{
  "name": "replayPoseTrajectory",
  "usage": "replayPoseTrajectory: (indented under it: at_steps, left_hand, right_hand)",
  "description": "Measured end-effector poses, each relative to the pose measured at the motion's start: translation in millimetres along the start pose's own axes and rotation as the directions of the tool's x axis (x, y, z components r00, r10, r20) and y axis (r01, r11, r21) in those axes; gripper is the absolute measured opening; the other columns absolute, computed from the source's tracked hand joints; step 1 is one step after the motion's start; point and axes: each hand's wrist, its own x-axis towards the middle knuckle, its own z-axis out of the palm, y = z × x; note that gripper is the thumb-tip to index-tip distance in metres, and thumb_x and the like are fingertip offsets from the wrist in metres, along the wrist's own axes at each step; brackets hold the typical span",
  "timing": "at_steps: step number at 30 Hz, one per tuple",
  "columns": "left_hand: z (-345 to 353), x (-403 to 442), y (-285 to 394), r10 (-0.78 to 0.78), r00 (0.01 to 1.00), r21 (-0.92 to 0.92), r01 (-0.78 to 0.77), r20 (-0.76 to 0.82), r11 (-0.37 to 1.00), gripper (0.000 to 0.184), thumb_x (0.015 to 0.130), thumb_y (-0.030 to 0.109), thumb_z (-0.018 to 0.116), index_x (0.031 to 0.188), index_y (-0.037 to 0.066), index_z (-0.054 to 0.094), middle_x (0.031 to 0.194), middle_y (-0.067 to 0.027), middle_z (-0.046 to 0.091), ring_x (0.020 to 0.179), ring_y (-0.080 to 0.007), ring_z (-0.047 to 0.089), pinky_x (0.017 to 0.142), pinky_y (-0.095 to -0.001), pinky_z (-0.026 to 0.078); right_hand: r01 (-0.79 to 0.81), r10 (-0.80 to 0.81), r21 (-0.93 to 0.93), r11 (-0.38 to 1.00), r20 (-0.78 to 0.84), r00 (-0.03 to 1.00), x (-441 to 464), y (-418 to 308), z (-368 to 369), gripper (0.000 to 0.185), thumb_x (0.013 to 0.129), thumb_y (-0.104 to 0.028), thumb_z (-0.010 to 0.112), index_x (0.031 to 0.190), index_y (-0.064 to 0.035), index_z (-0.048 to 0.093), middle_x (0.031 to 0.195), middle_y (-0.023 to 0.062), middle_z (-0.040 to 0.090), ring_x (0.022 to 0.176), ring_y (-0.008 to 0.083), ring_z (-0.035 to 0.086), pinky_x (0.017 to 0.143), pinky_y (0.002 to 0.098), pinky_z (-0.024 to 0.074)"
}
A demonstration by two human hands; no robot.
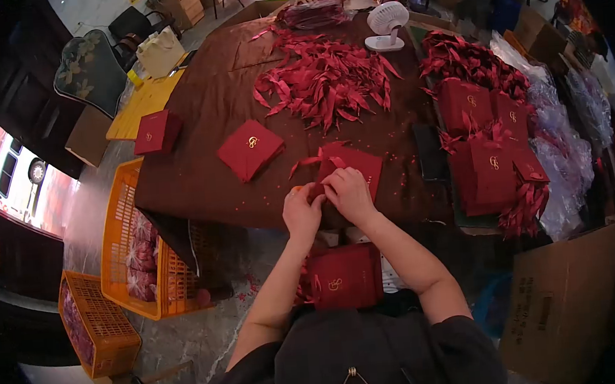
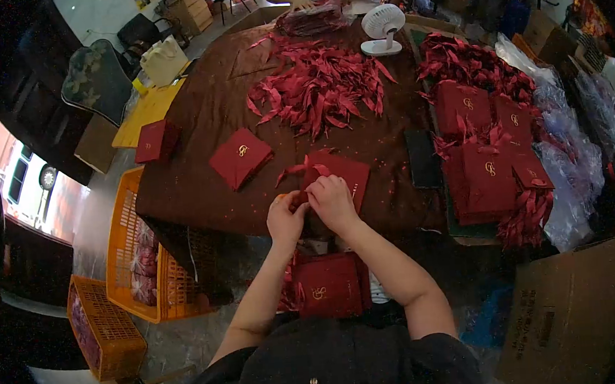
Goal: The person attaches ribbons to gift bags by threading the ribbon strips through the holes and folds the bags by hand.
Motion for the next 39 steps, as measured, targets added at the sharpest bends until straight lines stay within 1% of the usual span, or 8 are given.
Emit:
replayPoseTrajectory:
  at_steps: [8,14,19,22,24,27,32,39]
  left_hand:
    - [7.1,-4.1,-5.7,0.065,0.995,0.003,-0.065,-0.071,0.998,0.034,0.079,0.02,0.078,0.111,0.011,0.072,0.101,-0.0118,0.064,0.1,-0.0319,0.061,0.086,-0.0416,0.051]
    - [3.3,-7.7,-12.8,0.19,0.98,0.048,-0.187,-0.055,0.981,0.036,0.081,0.018,0.074,0.116,0.009,0.071,0.104,-0.0145,0.062,0.102,-0.0343,0.06,0.087,-0.0422,0.05]
    - [-7.5,-11.8,-3.8,0.304,0.953,0.122,-0.302,0.004,0.945,0.036,0.084,0.014,0.069,0.118,0.007,0.07,0.105,-0.0161,0.061,0.103,-0.0355,0.059,0.087,-0.0425,0.05]
    - [-10.1,-9.9,-4.1,0.354,0.935,0.213,-0.351,0.023,0.912,0.035,0.084,0.011,0.067,0.118,0.006,0.069,0.103,-0.0159,0.061,0.099,-0.0354,0.06,0.085,-0.0425,0.051]
    - [-18.7,0.3,-11.5,0.282,0.948,-0.045,-0.279,0.147,0.959,0.032,0.088,0.008,0.064,0.12,0.004,0.069,0.106,-0.0192,0.061,0.097,-0.0362,0.064,0.083,-0.0427,0.053]
    - [-25.3,12.0,-12.4,0.167,0.971,-0.003,-0.169,0.172,0.986,0.028,0.088,0.01,0.065,0.116,0.008,0.072,0.104,-0.0167,0.062,0.095,-0.0346,0.066,0.082,-0.042,0.054]
    - [-18.6,35.8,-11.4,0.047,0.971,0.106,-0.074,0.236,0.992,0.021,0.086,0.015,0.071,0.106,0.01,0.074,0.103,-0.0117,0.062,0.093,-0.0308,0.066,0.08,-0.0411,0.054]
    - [-21.8,40.9,-3.9,0.12,0.952,0.154,-0.168,0.283,0.974,0.023,0.082,0.012,0.073,0.105,0.01,0.075,0.104,-0.0114,0.062,0.095,-0.0321,0.065,0.081,-0.043,0.053]
  right_hand:
    - [0.024,-0.022,-0.038,0.999,0.057,0.998,-10.4,-1.4,5.3,0.012,0.08,-0.011,0.071,0.09,-0.0075,0.065,0.09,0.0085,0.062,0.089,0.0306,0.059,0.082,0.044,0.047]
    - [-0.056,0.058,-0.036,0.998,0.053,0.997,-6.2,-4.8,10.4,0.009,0.08,-0.01,0.07,0.087,-0.0058,0.066,0.088,0.0113,0.062,0.088,0.0333,0.06,0.08,0.0455,0.0481]
    - [-0.204,0.186,0.179,0.962,0.113,0.976,-4.1,0.6,15.9,0.012,0.08,-0.01,0.069,0.088,-0.0026,0.065,0.087,0.014,0.064,0.083,0.0377,0.06,0.076,0.0498,0.049]
    - [-0.225,0.212,0.135,0.965,0.101,0.972,0.5,-0.6,12.1,0.008,0.079,-0.012,0.072,0.082,-0.0064,0.066,0.084,0.0103,0.067,0.086,0.0326,0.062,0.077,0.0463,0.0484]
    - [-0.207,0.204,0.018,0.978,0.105,0.973,6.4,-12.0,-1.5,0.009,0.079,-0.014,0.073,0.083,-0.0082,0.067,0.083,0.0086,0.067,0.086,0.0307,0.062,0.078,0.0452,0.0473]
    - [-0.09,0.099,-0.107,0.99,0.085,0.991,5.0,-6.8,-1.9,0.013,0.078,-0.016,0.074,0.089,-0.0126,0.068,0.084,0.0034,0.068,0.089,0.0251,0.062,0.082,0.0421,0.0437]
    - [0.082,-0.085,0.023,0.996,0.246,0.966,9.4,-0.3,-4.7,0.022,0.081,-0.009,0.07,0.103,-0.0118,0.067,0.094,0.0061,0.068,0.095,0.0274,0.061,0.092,0.0423,0.0419]
    - [-0.124,0.043,0.222,0.967,0.337,0.94,4.1,2.0,-24.2,0.041,0.083,0.0,0.064,0.123,-0.0099,0.06,0.106,0.0095,0.068,0.104,0.0319,0.061,0.094,0.0438,0.0448]
